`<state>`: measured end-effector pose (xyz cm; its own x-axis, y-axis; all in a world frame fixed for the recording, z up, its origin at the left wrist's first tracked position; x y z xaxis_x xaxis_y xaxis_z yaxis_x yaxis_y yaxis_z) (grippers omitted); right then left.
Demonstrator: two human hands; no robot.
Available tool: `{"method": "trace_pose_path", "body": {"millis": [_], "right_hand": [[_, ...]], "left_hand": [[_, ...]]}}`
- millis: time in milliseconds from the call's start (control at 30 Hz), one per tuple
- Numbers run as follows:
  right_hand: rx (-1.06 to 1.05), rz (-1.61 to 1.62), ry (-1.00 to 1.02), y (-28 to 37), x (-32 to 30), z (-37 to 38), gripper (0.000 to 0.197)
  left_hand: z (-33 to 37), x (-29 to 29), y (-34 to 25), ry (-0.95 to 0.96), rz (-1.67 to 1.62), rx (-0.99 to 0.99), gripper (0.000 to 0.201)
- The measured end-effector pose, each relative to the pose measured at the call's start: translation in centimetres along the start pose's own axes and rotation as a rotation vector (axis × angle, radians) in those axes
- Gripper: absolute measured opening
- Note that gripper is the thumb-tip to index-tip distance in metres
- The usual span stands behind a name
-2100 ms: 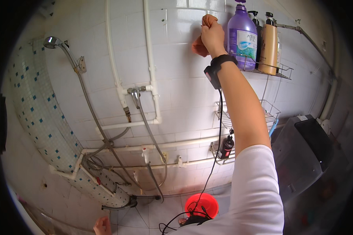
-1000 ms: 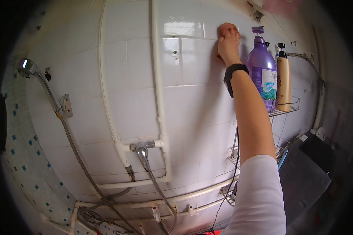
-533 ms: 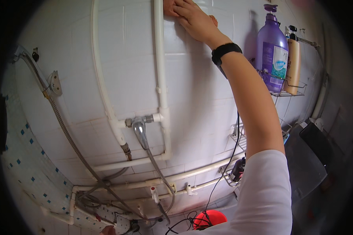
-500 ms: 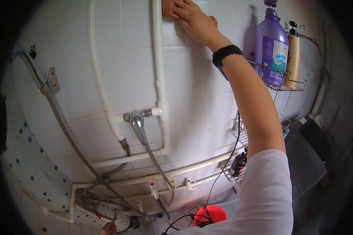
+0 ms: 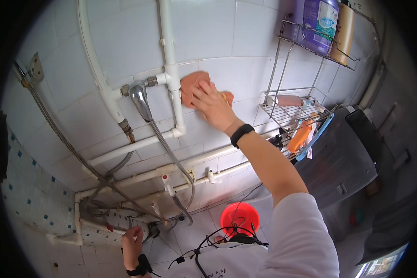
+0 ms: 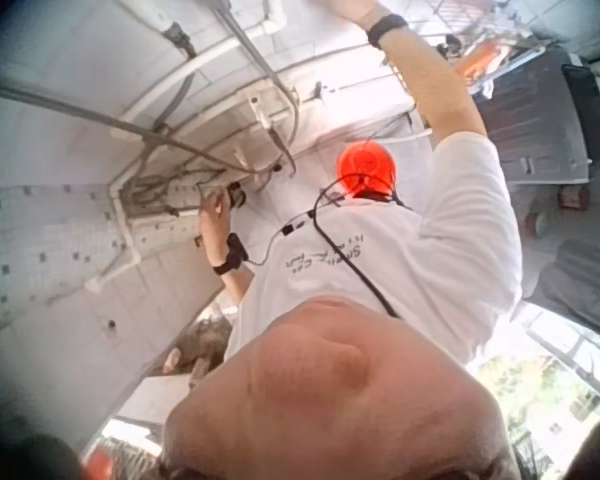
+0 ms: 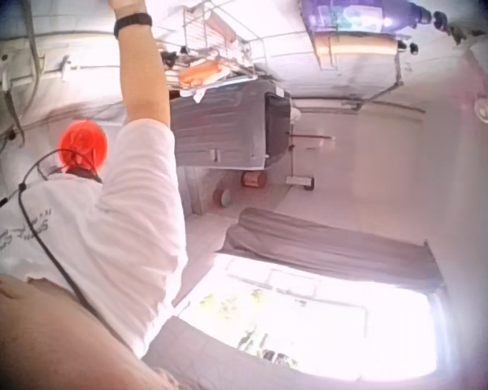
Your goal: The user is cleaning surfaces in a bathroom using a damp cloth and water.
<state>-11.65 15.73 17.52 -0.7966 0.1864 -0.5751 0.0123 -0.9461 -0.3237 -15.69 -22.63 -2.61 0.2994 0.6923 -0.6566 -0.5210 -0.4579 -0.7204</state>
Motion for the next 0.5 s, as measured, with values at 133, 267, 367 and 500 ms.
{"method": "trace_pose_path", "body": {"millis": [133,267,367,500], "right_hand": [[-0.07,0.074,0.151,2.9,4.8,-7.0,0.029],[0.009,0.141,0.134,4.4,4.8,-8.9,0.024],[0.181,0.277,-0.237,4.2,-1.9,-4.2,0.027],[0.015,0.363,-0.416,7.1,-8.9,5.2,0.027]], "left_hand": [[-1.2,0.1,0.2,0.019,0.023,-0.031,0.015],[-3.3,-1.3,-0.7,-0.027,0.065,-0.006,0.015],[-4.9,-2.3,-0.2,-0.067,0.059,-0.042,0.015],[-5.0,-1.9,0.1,-0.004,0.072,-0.118,0.015]]}}
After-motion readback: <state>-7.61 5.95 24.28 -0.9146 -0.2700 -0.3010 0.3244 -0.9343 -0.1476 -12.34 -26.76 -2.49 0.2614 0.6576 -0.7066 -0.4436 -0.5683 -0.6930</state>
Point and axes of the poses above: each hand's wrist, its own z-axis towards the middle knuckle, its own x-axis out of the palm, y = z × x, the point moved 9 cm from there along z, towards the middle knuckle, and after that the axes turned 1 degree about -z, right-handed, at the moved point
